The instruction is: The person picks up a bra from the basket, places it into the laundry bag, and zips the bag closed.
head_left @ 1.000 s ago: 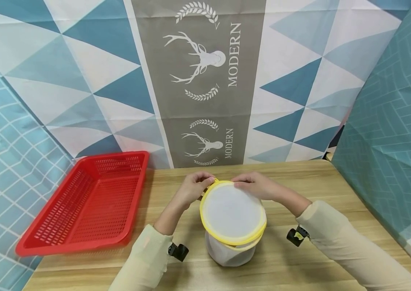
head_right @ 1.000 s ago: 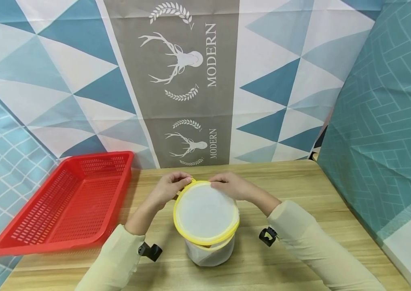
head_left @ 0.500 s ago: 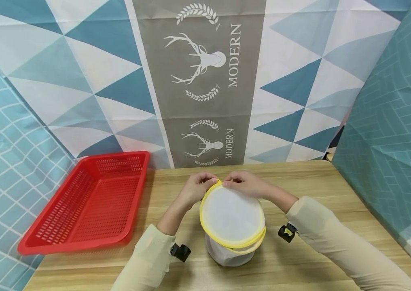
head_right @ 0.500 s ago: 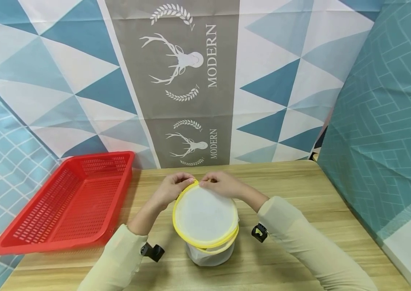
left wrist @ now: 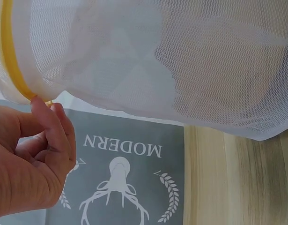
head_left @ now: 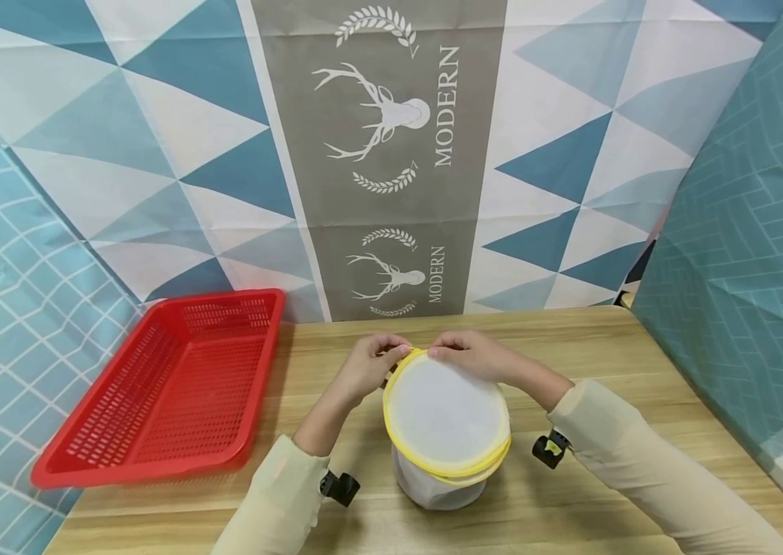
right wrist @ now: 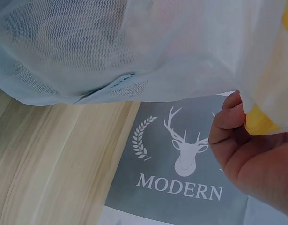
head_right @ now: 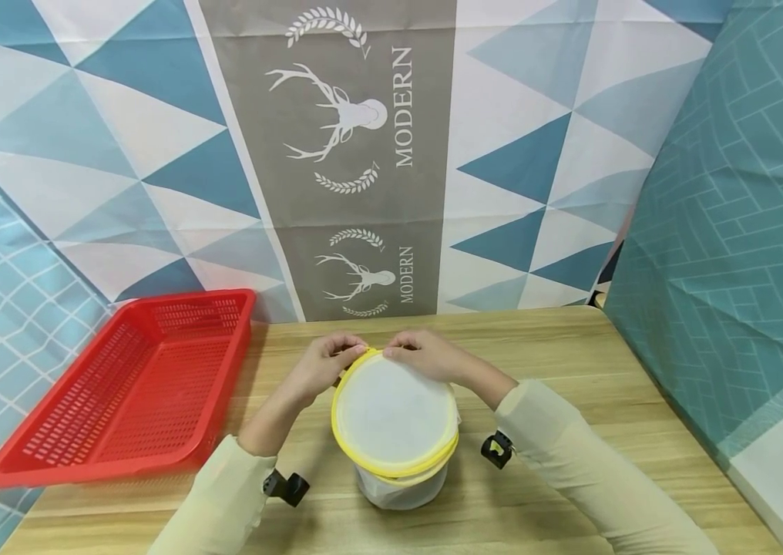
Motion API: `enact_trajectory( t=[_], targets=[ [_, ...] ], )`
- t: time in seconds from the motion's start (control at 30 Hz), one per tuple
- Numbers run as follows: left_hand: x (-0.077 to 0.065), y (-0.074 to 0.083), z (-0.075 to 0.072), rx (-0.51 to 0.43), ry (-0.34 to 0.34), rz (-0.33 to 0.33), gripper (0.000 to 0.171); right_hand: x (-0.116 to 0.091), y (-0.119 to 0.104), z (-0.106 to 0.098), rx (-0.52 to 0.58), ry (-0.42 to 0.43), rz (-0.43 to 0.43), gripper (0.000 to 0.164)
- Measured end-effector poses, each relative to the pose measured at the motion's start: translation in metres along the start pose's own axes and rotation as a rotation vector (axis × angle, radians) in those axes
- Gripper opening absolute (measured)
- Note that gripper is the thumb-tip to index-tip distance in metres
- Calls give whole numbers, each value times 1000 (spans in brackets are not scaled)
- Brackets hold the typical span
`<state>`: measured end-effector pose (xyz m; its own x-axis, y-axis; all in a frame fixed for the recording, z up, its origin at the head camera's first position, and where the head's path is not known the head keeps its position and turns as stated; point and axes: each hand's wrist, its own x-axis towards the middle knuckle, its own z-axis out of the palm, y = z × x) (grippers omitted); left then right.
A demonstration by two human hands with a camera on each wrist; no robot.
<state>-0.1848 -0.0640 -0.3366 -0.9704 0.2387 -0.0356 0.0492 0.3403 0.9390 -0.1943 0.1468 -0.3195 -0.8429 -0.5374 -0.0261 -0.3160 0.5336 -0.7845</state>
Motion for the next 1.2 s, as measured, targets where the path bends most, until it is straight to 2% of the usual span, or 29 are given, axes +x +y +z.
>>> enact_trajectory(
  t=[0.23, 0.4, 0.57, 0.8, 1.2],
  targets=[
    [0, -2, -2, -6, 0, -16, 18, -1, 4, -1, -14, 20, 2, 25],
    [-1, 0, -1, -1, 1, -9, 18, 0, 3, 0, 31, 12, 17, 26],
    [-1, 2, 1, 0, 1, 6, 18, 4, 2, 2, 67, -12, 34, 29],
    [-1, 3, 2, 35, 18, 31, 17, 5, 2, 4, 95, -57, -2, 27],
    [0, 0, 0, 14, 31, 69, 17, 4, 2, 7, 122, -17, -11, 29]
  ],
)
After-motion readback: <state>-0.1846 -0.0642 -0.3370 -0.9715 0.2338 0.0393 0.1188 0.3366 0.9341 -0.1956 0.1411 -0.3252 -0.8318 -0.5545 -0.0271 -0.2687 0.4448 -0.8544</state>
